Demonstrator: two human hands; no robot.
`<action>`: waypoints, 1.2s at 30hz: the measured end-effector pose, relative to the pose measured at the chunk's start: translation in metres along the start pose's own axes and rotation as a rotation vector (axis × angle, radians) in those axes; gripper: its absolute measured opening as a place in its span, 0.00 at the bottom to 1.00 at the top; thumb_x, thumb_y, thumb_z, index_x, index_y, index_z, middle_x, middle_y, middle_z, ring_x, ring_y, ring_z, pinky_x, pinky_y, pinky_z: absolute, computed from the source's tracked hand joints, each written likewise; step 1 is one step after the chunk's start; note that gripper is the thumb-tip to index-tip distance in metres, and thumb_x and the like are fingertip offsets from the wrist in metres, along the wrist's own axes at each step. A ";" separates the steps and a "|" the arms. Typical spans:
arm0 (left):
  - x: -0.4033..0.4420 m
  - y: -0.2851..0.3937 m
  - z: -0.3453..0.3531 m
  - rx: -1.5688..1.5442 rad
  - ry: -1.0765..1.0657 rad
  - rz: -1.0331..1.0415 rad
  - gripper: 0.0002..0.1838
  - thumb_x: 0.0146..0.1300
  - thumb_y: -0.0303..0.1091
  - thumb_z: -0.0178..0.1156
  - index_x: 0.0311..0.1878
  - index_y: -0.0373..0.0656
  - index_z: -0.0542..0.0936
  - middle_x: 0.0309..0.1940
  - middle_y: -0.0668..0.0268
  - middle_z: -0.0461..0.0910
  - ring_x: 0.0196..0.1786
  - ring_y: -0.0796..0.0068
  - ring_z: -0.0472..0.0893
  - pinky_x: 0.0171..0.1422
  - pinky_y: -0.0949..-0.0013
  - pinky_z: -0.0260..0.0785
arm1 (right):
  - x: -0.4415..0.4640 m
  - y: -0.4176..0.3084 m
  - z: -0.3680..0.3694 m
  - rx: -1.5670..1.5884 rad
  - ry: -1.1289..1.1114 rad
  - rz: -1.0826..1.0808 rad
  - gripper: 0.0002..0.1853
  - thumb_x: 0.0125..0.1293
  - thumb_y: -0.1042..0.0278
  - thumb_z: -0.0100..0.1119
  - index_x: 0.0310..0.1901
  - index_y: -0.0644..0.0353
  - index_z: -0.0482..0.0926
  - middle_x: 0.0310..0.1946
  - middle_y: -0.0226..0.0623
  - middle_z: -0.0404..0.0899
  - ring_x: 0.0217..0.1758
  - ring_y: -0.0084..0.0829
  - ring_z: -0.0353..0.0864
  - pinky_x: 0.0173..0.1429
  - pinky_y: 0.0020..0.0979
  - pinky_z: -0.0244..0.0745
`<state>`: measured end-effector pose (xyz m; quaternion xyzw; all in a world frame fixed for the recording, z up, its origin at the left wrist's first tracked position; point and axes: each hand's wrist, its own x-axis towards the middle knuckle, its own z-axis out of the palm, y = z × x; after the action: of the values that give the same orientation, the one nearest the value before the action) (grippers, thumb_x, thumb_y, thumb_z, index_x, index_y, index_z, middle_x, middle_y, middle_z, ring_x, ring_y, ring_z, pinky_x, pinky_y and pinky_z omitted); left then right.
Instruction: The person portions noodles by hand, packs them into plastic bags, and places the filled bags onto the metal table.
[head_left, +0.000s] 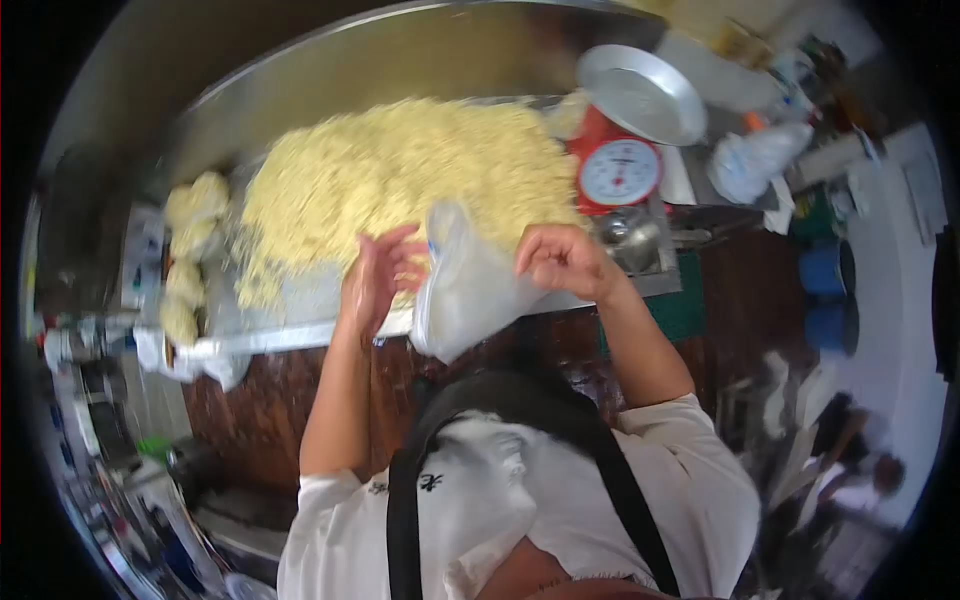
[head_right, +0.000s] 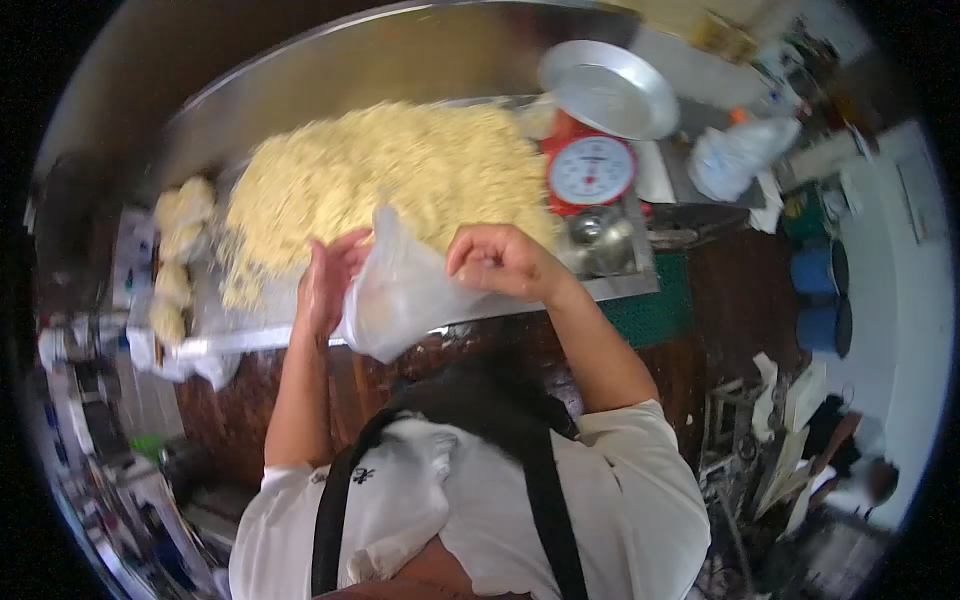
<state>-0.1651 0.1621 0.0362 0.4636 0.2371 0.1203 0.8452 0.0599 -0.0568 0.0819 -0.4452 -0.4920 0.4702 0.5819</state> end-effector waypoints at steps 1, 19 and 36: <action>-0.015 0.016 -0.015 -0.051 -0.068 -0.028 0.35 0.73 0.55 0.52 0.72 0.39 0.64 0.52 0.57 0.79 0.43 0.72 0.79 0.44 0.67 0.77 | 0.014 0.007 0.029 -0.129 -0.119 0.081 0.10 0.68 0.62 0.63 0.39 0.61 0.80 0.31 0.27 0.76 0.29 0.13 0.69 0.33 0.19 0.63; -0.189 0.043 -0.321 -0.131 1.039 0.335 0.07 0.69 0.23 0.52 0.47 0.44 0.73 0.26 0.74 0.70 0.23 0.84 0.66 0.23 0.77 0.60 | 0.251 0.176 0.300 -0.628 0.139 -0.048 0.17 0.67 0.72 0.60 0.56 0.60 0.75 0.42 0.40 0.77 0.46 0.33 0.78 0.51 0.34 0.75; -0.219 0.053 -0.385 0.114 1.290 0.148 0.05 0.71 0.32 0.59 0.37 0.44 0.76 0.29 0.77 0.73 0.28 0.88 0.66 0.32 0.79 0.57 | 0.531 0.387 0.272 -1.525 -0.192 0.098 0.18 0.64 0.73 0.55 0.56 0.52 0.79 0.49 0.43 0.76 0.54 0.43 0.75 0.51 0.47 0.76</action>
<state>-0.5499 0.3775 -0.0322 0.3577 0.6703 0.4194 0.4968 -0.2124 0.5438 -0.1832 -0.7018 -0.7081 0.0626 0.0473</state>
